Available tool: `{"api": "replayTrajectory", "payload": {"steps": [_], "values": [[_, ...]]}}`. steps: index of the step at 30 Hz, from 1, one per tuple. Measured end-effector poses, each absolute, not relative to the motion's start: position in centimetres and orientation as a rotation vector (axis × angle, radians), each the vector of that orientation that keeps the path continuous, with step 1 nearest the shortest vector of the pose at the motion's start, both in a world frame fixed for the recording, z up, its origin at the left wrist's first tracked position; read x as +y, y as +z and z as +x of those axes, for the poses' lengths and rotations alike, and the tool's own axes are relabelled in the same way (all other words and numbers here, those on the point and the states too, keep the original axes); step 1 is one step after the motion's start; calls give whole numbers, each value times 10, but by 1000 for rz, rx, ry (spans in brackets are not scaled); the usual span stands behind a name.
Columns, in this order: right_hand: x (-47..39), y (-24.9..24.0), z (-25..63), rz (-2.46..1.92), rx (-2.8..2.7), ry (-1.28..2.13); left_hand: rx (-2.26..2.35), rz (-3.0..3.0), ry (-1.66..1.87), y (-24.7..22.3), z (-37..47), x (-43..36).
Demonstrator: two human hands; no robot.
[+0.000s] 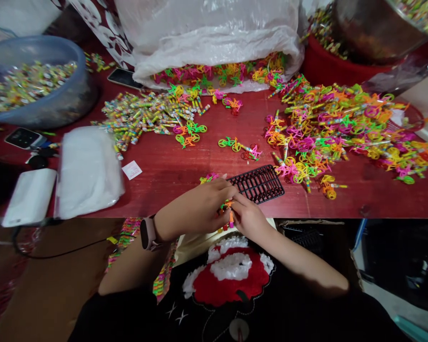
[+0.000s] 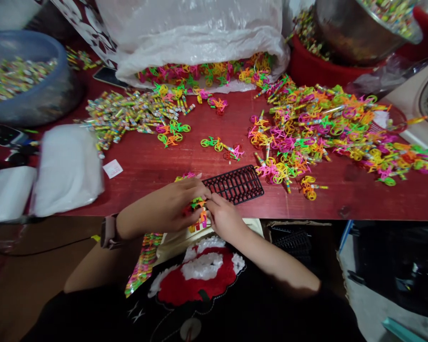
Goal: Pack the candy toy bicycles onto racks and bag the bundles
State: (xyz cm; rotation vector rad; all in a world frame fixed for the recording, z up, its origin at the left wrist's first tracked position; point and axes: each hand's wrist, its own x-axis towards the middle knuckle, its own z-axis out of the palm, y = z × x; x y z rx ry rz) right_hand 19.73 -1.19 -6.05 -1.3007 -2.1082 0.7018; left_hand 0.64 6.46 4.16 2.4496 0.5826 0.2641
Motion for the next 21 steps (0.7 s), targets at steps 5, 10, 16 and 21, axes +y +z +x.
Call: {"api": "replayTrajectory", "payload": {"steps": [5,10,16,21], "values": [[-15,-71,200,-1211,-2035,672,590,2447,286,35,5,60],[-16,-74,198,-1121,-1890,660,564,2425,386,29,3,58],[-15,-72,195,-1233,-1983,649,605,2435,434,24,5,59],[-14,-69,194,-1227,-1973,762,637,2453,444,21,8,56]]}}
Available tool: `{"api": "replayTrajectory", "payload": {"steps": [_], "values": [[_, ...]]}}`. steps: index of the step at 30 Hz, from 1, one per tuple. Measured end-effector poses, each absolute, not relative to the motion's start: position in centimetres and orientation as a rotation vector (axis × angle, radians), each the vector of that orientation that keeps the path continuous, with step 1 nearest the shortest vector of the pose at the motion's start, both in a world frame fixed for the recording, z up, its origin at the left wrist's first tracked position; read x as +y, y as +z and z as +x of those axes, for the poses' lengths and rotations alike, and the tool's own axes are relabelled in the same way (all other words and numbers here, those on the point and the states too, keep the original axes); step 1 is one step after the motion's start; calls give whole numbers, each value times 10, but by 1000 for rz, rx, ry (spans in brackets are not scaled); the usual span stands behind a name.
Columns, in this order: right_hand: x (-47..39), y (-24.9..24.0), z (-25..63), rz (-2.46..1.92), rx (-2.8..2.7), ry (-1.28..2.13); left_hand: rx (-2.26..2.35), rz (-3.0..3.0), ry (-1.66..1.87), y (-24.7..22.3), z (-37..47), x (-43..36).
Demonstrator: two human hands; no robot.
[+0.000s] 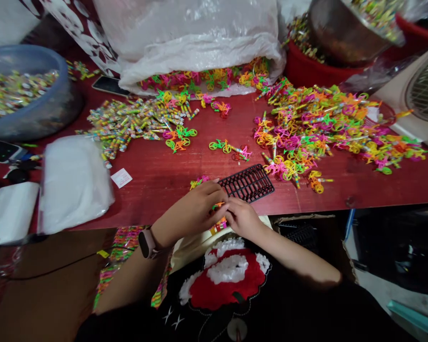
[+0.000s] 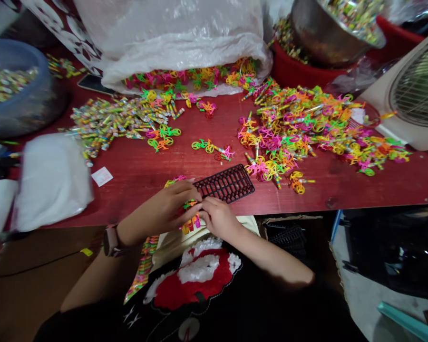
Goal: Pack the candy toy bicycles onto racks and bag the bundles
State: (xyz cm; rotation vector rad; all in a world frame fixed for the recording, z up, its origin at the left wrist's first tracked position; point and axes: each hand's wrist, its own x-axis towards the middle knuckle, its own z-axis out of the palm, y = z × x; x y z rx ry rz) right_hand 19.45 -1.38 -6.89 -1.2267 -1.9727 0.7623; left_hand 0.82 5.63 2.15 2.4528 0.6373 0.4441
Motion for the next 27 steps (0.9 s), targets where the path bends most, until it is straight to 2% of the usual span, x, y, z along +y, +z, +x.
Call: {"api": "replayTrajectory", "payload": {"steps": [4,6,10,13,18,23,27], "values": [[-10,-42,221,-1221,-1856,910,670,2469,548,18,5,48],[-8,-25,255,-1381,-1733,773,672,2478,638,16,-1,43],[-4,-13,340,-2098,-1334,236,754,2499,780,13,-14,35],[-5,-22,379,-2310,-1298,241,840,2485,837,12,-21,31],[-13,-27,350,-2076,-1349,297,950,2455,895,15,-26,26],[1,-23,252,-1446,-1601,753,1339,2207,1104,20,-23,30],[32,-40,196,-1193,-1813,830,1406,2153,1124,19,-13,42]]}}
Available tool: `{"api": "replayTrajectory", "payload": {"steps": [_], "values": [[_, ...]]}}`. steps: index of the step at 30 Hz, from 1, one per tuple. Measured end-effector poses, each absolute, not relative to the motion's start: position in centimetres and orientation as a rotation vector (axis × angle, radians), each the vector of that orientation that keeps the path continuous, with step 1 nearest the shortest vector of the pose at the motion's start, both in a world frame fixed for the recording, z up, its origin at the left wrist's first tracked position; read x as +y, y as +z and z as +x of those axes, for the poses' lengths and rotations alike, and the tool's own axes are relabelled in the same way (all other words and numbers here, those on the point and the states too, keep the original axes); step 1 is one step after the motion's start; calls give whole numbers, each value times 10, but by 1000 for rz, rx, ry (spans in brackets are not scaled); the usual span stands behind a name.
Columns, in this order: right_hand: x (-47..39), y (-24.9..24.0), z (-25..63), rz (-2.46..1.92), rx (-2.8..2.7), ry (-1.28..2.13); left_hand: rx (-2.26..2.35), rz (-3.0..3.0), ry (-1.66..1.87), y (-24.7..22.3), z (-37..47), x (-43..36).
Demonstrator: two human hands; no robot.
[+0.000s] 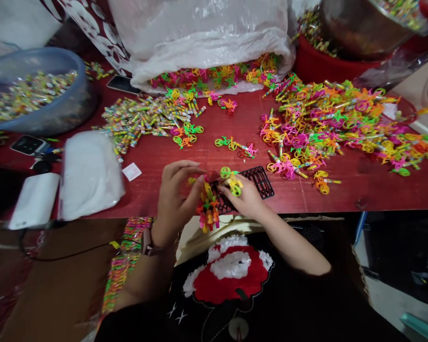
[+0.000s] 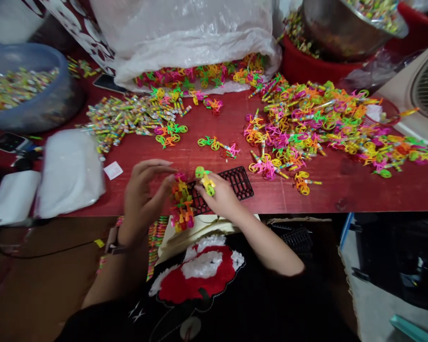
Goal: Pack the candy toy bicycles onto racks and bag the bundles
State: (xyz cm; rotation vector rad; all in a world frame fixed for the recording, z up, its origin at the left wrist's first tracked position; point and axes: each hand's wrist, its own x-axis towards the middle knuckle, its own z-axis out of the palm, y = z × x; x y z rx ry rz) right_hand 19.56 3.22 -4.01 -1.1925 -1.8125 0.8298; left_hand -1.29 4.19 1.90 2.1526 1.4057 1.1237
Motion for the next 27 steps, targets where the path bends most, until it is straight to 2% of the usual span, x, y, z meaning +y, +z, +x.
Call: {"api": "replayTrajectory", "payload": {"steps": [6,15,20,27], "values": [[47,-63,176,-1281,-1941,720,1224,2097,944,7,-6,47],[56,-51,172,-1299,-2193,638,1149,2010,939,6,-10,52],[57,-58,169,-1330,-2182,611,1204,2105,796,11,-10,68],[53,-69,172,-1279,-2087,633,1294,2147,790,10,-6,76]]}}
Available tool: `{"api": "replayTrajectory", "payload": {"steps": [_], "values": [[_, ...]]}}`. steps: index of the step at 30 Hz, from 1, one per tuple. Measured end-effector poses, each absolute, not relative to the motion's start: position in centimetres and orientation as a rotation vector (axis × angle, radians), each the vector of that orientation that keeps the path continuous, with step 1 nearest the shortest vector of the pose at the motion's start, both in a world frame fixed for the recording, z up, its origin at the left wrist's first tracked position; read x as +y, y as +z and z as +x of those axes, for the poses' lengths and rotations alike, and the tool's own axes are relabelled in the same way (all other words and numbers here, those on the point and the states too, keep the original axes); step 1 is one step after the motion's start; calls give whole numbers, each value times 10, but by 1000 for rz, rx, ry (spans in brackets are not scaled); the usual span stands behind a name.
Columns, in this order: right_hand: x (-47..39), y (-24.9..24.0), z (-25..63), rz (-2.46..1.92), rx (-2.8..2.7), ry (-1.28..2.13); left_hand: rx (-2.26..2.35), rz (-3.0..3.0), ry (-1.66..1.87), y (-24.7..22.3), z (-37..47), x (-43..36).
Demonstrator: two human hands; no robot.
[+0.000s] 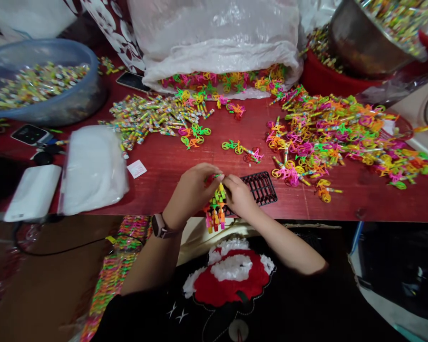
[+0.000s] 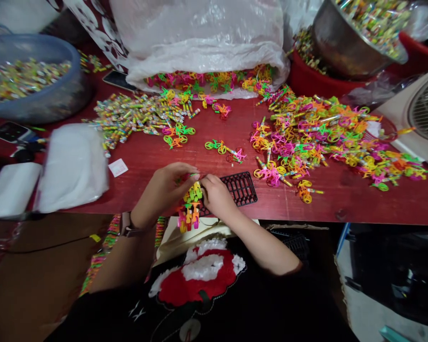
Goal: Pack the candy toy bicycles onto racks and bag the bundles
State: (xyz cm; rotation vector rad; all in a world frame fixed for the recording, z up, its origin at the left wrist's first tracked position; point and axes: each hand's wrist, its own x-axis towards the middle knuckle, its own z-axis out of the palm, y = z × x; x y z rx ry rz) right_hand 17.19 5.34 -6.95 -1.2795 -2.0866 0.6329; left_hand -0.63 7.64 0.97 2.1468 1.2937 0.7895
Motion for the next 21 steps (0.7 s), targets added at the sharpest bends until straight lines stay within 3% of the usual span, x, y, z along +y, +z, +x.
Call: {"api": "replayTrajectory", "payload": {"steps": [11,21], "values": [[52,-71,173,-1266,-2085,617,1469,2133,885,6,-2,71],[76,-37,194,-1244,-2041,804,1220,2223,703,5,-5,76]]}}
